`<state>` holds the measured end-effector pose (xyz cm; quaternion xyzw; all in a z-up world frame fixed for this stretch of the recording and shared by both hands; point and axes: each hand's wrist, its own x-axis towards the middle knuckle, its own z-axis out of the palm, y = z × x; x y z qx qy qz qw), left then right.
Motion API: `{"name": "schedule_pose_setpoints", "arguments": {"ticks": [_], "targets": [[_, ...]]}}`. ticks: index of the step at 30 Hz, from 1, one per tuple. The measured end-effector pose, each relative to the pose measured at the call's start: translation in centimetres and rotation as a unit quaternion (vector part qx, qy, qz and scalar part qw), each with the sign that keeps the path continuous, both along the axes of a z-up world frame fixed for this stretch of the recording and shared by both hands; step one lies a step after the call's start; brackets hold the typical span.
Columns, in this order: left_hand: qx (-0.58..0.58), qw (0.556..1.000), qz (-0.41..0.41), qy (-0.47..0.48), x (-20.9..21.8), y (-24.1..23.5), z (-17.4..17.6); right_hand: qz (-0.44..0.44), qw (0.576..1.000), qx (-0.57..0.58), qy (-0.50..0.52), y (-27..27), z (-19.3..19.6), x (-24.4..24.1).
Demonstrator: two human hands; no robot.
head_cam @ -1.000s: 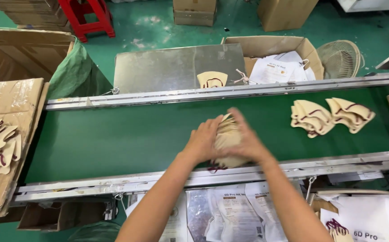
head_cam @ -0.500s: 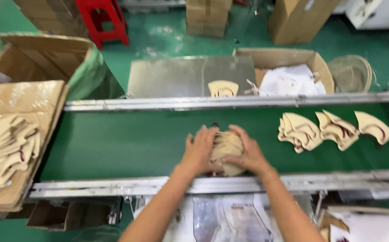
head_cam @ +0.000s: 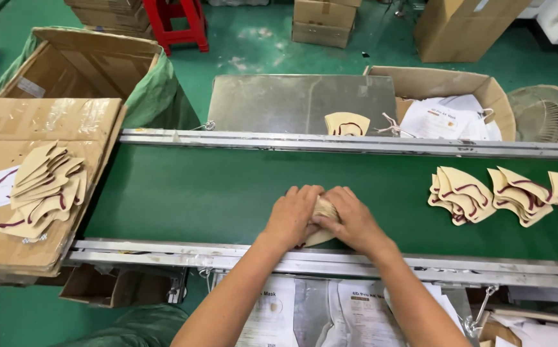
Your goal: The person picks up face masks from a conveyor belt and stacks them, then places the stacked masks into clear plastic pouches with printed instruction sheets on a metal work table. The person repeats this packing cycle continuously, with packed pouches accumulating in nearby boxes.
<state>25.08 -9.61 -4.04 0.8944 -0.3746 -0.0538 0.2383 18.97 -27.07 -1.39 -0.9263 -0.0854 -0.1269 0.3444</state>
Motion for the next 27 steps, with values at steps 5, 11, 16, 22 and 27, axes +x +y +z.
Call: {"name": "schedule_pose_setpoints", "arguments": {"ticks": [5,11,16,22,27], "targets": [[-0.361,0.931,0.004,0.05,-0.6,1.9,5.3,0.054,0.979,0.173,0.092,-10.1,-5.3,2.9],[-0.381,0.886,0.236,0.116,-0.3,6.5,1.2,0.045,0.989,0.101,0.097,-9.7,-1.2,6.0],[-0.397,0.856,0.283,0.169,-0.8,7.4,-2.5,-0.004,0.997,-0.036,0.067,-5.2,2.4,2.1],[-0.36,0.932,-0.004,0.041,-2.7,5.0,5.2,0.02,0.948,-0.314,-0.043,-0.8,4.6,-0.6],[-0.114,0.991,0.005,0.069,-2.2,1.0,0.8,0.078,0.996,0.029,0.042,-2.7,2.5,-0.7]]}}
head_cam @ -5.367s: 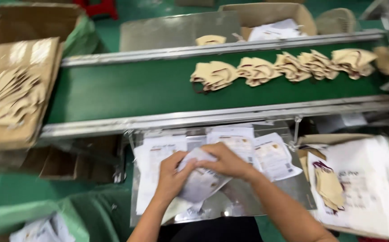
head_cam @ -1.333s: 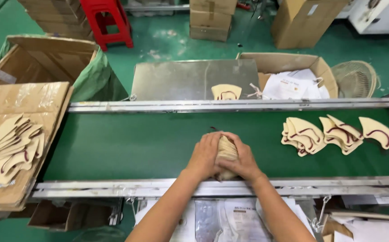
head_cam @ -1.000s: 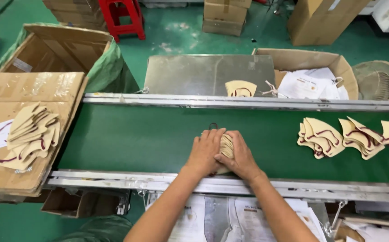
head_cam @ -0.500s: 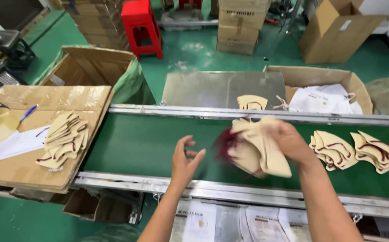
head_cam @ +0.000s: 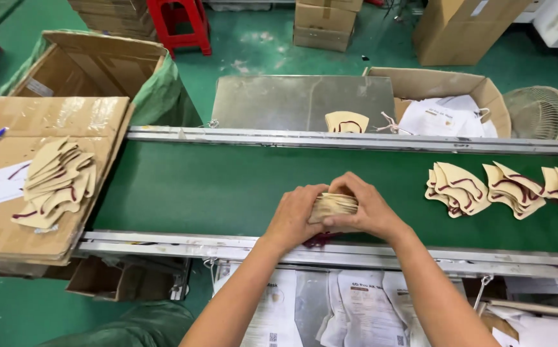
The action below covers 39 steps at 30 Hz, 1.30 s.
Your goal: The person picks up face masks from a conveyor belt and stacks them, then places the stacked masks into clear plastic pouches with printed instruction sheets on a metal work table. The person repeats this packing cycle continuously, with packed pouches accumulating in nearby boxes.
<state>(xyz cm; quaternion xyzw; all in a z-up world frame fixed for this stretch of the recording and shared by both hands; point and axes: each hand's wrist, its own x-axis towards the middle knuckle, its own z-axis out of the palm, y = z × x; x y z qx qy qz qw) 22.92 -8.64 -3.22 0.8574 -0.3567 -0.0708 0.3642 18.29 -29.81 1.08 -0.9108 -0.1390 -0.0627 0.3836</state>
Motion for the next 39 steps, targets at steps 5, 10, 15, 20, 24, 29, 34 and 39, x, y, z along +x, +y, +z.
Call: {"name": "schedule_pose_setpoints", "arguments": {"ticks": [5,10,15,20,24,29,34,39], "targets": [[-0.03,0.982,0.031,-0.182,-1.0,-1.2,-0.7,-0.039,0.992,0.114,0.028,0.3,-5.9,-0.8],[0.077,0.996,0.048,0.001,0.1,-0.2,-2.8,-0.06,0.976,0.181,0.103,1.4,-6.4,-2.2],[-0.251,0.933,0.092,-0.24,-3.1,4.6,8.9,-0.021,0.916,0.354,0.19,-0.6,-7.7,-3.7],[-0.017,0.964,0.262,0.048,-10.6,12.5,-6.8,-0.123,0.785,0.556,0.245,-1.5,-7.5,-7.5],[-0.011,0.971,0.236,0.029,-14.1,14.2,-11.1,-0.159,0.783,0.561,0.218,-0.2,-9.7,-9.8],[-0.021,0.981,0.19,-0.03,-14.2,14.6,-12.8,-0.183,0.88,0.413,0.145,-0.9,-6.0,-12.4],[0.011,0.979,0.202,-0.014,-14.5,14.2,-12.2,-0.177,0.91,0.356,0.118,0.3,-3.8,-15.3],[-0.116,0.967,0.051,-0.222,-18.7,13.3,-1.9,-0.158,0.98,0.108,0.057,-0.3,-6.5,-16.0]]}}
